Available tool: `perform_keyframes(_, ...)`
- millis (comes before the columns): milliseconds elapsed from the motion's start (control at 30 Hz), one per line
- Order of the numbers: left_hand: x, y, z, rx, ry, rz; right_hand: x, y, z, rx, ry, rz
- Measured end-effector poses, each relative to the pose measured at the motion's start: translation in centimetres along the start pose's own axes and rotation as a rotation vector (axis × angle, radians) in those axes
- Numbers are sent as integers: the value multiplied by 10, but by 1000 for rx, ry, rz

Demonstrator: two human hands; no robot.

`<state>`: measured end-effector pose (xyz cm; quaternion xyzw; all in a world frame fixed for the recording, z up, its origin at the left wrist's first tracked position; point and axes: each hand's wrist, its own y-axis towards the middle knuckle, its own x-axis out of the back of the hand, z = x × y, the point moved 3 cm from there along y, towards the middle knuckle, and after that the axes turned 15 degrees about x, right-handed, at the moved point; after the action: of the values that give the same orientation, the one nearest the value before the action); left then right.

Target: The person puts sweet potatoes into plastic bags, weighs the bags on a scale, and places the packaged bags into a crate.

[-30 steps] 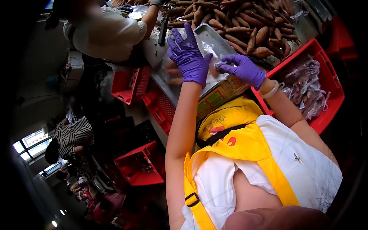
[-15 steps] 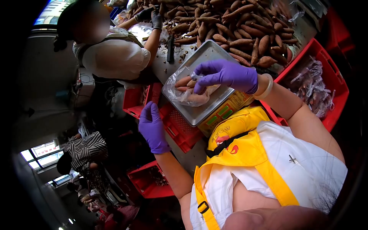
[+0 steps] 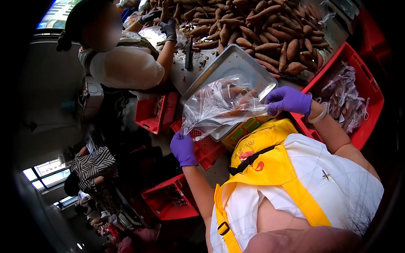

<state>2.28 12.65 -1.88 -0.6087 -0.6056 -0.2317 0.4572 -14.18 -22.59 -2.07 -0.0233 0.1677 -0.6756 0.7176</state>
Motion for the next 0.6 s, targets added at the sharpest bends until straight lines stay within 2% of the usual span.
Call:
perform_keyframes(33,-2,-2,-1,-7,-507,234,-3,-5,-10,-113,-21,53)
perform_keyframes(67,10,-16,-26,-79,-638,413,-14,-6,1,-105,-29,174)
perform_keyframes(100,28,-35,-61,-151,-769,593,-22,-3,17,-101,-29,168)
perform_keyframes(167,41,-51,-103,-323,-1173,1010,-46,9,52,54,369,260)
perform_keyframes(233,49,-66,-130,-430,-1088,981,-60,31,82,365,771,279)
perform_keyframes(300,52,-83,-151,-517,-1011,878,-65,48,105,518,779,219)
perform_keyframes(333,53,-82,-152,-572,-893,749,-63,63,99,655,690,225)
perform_keyframes(367,49,-75,-149,-630,-861,644,-59,68,94,670,687,221)
perform_keyframes(400,48,-70,-145,-534,-913,688,-54,72,93,839,134,100)
perform_keyframes(467,39,-53,-126,-391,-916,766,-58,90,81,1174,-277,-69)
perform_keyframes(500,32,-43,-116,-347,-864,805,-59,96,77,1182,-277,-65)
perform_keyframes(533,27,-44,-118,-201,-884,810,-61,100,78,975,46,-26)
perform_keyframes(567,27,-42,-123,-202,-886,808,-66,102,78,745,356,13)
perform_keyframes(600,28,-41,-128,-239,-866,798,-64,95,84,708,411,-7)
